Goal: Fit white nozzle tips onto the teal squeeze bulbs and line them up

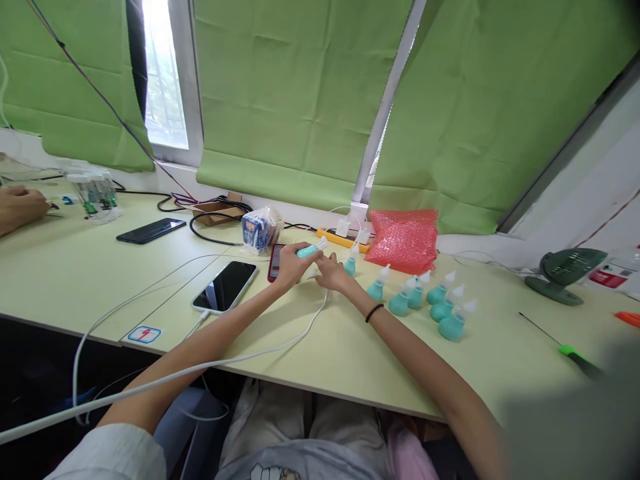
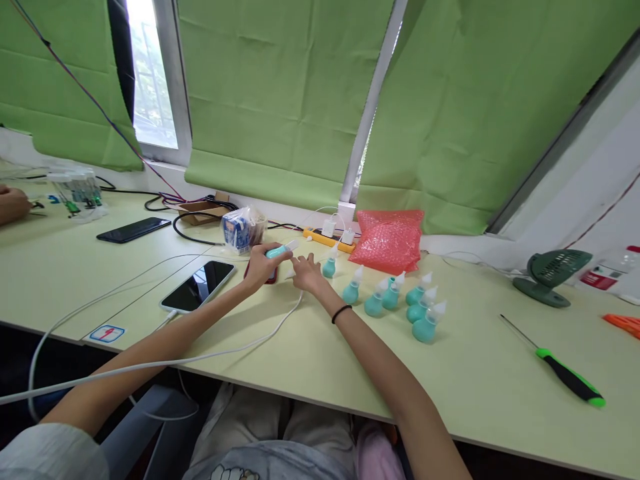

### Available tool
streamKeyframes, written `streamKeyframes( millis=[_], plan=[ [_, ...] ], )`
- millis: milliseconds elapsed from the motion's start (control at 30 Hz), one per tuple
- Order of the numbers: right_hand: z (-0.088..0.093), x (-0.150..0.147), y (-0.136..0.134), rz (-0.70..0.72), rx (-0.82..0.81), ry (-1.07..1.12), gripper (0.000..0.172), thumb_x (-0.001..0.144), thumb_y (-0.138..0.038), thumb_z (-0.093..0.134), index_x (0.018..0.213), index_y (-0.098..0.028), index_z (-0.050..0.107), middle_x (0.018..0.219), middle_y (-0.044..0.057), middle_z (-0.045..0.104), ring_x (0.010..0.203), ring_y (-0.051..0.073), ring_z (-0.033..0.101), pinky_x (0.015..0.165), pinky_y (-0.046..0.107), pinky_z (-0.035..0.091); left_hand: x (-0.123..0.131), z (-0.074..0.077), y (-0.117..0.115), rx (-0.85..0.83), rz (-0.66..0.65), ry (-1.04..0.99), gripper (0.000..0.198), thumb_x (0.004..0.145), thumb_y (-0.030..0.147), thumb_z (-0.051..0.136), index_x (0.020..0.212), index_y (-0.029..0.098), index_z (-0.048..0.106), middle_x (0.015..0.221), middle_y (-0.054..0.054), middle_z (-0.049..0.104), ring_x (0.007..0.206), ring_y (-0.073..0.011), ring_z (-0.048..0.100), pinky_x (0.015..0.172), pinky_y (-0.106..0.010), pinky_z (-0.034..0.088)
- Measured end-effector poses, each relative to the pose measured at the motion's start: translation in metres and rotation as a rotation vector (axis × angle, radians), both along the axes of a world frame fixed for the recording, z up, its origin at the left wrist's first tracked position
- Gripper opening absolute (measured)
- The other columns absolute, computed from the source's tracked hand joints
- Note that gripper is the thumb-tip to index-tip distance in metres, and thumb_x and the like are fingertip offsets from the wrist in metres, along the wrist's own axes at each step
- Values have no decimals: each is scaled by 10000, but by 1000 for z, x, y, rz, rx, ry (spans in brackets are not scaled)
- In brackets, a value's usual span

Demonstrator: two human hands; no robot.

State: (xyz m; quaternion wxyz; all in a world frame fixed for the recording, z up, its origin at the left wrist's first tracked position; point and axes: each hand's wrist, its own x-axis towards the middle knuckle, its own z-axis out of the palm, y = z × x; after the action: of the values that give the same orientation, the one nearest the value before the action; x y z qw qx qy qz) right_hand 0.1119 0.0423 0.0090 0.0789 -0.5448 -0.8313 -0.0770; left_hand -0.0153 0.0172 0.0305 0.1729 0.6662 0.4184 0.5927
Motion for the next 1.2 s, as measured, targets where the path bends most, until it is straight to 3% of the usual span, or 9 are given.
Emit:
streamKeyframes(
  millis=[100,200,433,533,600,700,833,1000,1200],
  plan=[
    [-6,-4,13,-10,-50,-27,375,712,-196,446,1085,-226,429,1051,103,454,983,301,322,684,417,350,0,2,-3,-33,-23,13,227,609,301,474,609,104,588,539,27,452,536,-76,404,509,-168,321],
    [-6,2,9,74,30,-32,254,703,-209,459,953,-219,503,1000,86,467,956,265,336,708,404,337,1,3,-6,-42,-52,11,228,618,304,472,612,104,582,524,28,459,521,-74,409,496,-167,320],
    [5,39,-61,347,225,115,130,654,-178,478,778,-155,509,760,62,487,789,182,411,647,290,355,2,0,-5,-82,-257,94,309,665,371,460,531,104,541,460,19,494,451,-61,428,475,-165,335],
    [-4,62,-94,340,169,387,92,636,-172,491,727,-168,495,661,13,455,653,133,420,582,254,356,5,-4,-8,-173,-398,179,327,677,385,462,551,95,543,483,1,518,432,-63,449,447,-165,346],
    [-12,75,-104,243,90,687,81,627,-177,507,703,-170,483,616,-13,437,548,97,395,506,226,345,9,-7,-11,-285,-530,228,296,673,374,483,648,90,560,512,-9,536,425,-69,466,431,-168,363],
    [-20,84,-101,112,-5,1166,67,626,-211,521,662,-172,482,560,-37,404,479,73,360,437,205,311,18,-13,-20,-473,-777,248,287,660,318,523,847,102,537,568,-22,565,443,-83,491,430,-184,401],
    [-18,84,-91,80,-187,1543,87,637,-230,521,704,-175,519,548,-38,420,474,73,378,424,204,308,28,-19,-31,-593,-991,169,226,659,266,532,814,101,523,623,-50,584,485,-92,514,487,-212,437],
    [-18,83,-93,115,-415,1394,149,645,-289,551,707,-156,581,540,-11,470,499,92,422,446,223,340,31,-24,-34,-671,-1044,173,272,680,336,519,813,99,516,559,-31,566,392,-70,467,428,-194,398],
    [-19,89,-92,165,-226,1135,202,577,-317,613,710,-166,623,668,27,503,596,123,447,436,217,379,29,-27,-35,-639,-1003,246,380,662,416,534,871,99,550,543,-20,559,373,-62,445,401,-179,366]
  ],
)
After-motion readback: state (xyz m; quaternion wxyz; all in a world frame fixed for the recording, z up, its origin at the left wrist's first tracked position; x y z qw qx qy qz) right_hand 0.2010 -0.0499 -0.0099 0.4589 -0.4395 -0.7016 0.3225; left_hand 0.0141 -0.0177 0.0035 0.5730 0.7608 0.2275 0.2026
